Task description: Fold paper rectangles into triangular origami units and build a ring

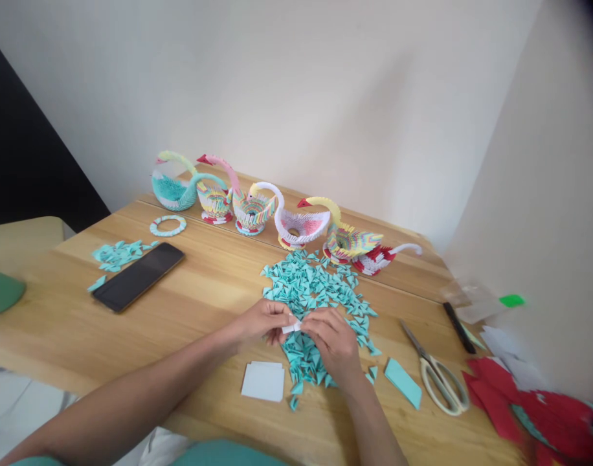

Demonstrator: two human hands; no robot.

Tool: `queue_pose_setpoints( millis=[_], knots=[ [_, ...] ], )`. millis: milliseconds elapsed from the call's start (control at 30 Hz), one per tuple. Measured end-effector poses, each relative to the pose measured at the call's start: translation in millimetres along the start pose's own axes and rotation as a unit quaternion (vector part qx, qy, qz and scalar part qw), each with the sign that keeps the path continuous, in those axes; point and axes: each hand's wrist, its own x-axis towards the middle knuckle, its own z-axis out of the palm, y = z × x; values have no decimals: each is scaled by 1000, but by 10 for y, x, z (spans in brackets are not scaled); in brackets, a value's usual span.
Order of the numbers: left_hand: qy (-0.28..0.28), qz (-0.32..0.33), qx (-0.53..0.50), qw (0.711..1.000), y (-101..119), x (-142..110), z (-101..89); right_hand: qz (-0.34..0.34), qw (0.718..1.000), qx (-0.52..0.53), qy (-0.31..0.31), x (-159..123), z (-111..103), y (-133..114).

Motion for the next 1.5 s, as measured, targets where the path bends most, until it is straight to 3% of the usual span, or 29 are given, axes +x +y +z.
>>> queue_pose_setpoints(
  millis=[200, 333, 433, 533, 700, 900, 1200, 1400, 1500],
  knots=[
    [34, 75, 126, 989, -84, 27, -17, 12, 999, -1, -38, -16, 16, 41],
    [76, 187, 256, 945, -115, 30, -3, 95, 994, 32, -53, -5, 16, 14],
    [75, 219, 325, 917, -96, 7, 15, 177, 983, 38, -42, 6, 5, -32],
    [69, 212, 312, 924, -97, -1, 25, 236, 971, 41, -22, 6, 2, -66],
    [58, 174, 206, 961, -133, 21, 18, 244, 967, 77, -12, 11, 19, -98],
    [70, 175, 246, 951, -97, 3, 41, 262, 954, 137, -47, 27, 54, -104],
    [58, 133, 211, 967, -99, 35, 10, 300, 943, 146, -5, 19, 10, -38],
    [39, 133, 198, 970, -159, 30, -12, 385, 894, 222, -50, 36, 23, -71],
    [3, 141, 173, 975, -141, 6, 8, 418, 867, 269, -36, 43, -1, -77]
  ],
)
